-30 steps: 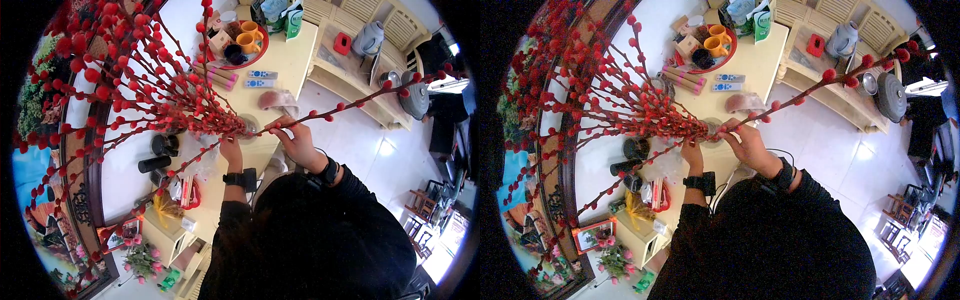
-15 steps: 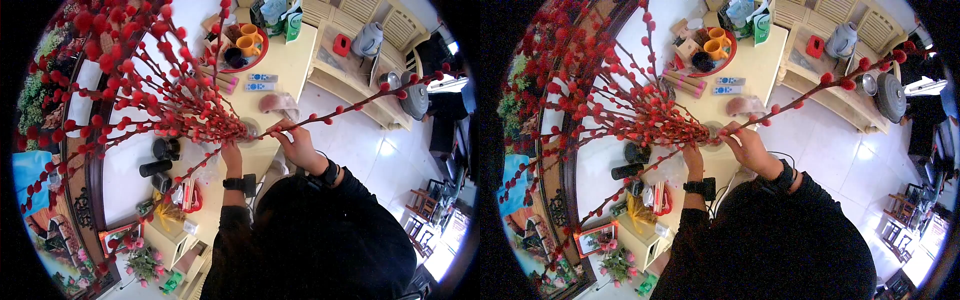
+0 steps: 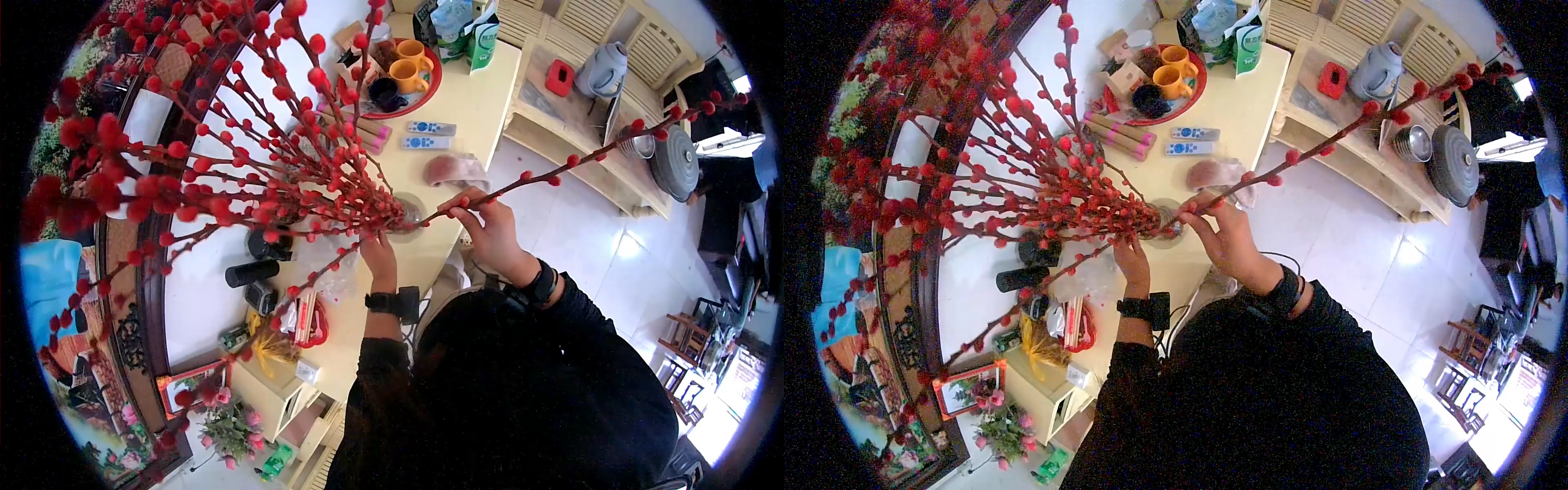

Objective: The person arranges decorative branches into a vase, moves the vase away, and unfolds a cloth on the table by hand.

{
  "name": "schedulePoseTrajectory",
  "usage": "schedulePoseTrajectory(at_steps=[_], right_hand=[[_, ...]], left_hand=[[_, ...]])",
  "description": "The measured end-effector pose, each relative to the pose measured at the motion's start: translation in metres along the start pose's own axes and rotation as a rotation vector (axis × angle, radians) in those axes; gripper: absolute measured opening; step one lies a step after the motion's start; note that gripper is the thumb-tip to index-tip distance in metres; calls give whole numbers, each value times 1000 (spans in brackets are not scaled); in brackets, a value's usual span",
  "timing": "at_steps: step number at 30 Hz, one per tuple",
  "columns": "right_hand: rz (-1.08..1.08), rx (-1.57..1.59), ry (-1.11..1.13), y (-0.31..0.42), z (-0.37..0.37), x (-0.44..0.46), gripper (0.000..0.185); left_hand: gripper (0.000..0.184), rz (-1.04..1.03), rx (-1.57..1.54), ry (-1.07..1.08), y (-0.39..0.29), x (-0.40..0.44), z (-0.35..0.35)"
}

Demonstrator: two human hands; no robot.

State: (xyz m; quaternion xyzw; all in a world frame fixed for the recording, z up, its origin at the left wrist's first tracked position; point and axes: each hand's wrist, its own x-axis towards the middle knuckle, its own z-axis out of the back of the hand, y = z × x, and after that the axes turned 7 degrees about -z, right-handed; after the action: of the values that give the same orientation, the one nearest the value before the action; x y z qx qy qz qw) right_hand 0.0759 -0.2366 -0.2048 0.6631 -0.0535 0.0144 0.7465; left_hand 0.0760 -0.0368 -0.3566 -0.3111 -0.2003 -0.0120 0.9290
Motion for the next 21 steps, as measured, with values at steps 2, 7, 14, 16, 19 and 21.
schedulePoseTrajectory(at_steps=[2,7,14,16,19,21], right_hand=[[0,-31,38,0,-2,2,8],[30,-47,68,-15,-16,5,11],[-20,-3,-38,-18,-25,6,11],[-35,-6,-63,-22,-26,4,12],[-41,32,-83,-25,-29,3,12],[-34,-33,-42,-26,-29,3,13]], left_hand=[[23,19,-20,1,2,0,-1],[28,50,-24,139,9,0,0],[29,63,-46,50,8,-1,1],[30,136,-92,107,9,1,4],[29,183,-132,126,4,2,8],[28,120,-113,54,4,1,5]])
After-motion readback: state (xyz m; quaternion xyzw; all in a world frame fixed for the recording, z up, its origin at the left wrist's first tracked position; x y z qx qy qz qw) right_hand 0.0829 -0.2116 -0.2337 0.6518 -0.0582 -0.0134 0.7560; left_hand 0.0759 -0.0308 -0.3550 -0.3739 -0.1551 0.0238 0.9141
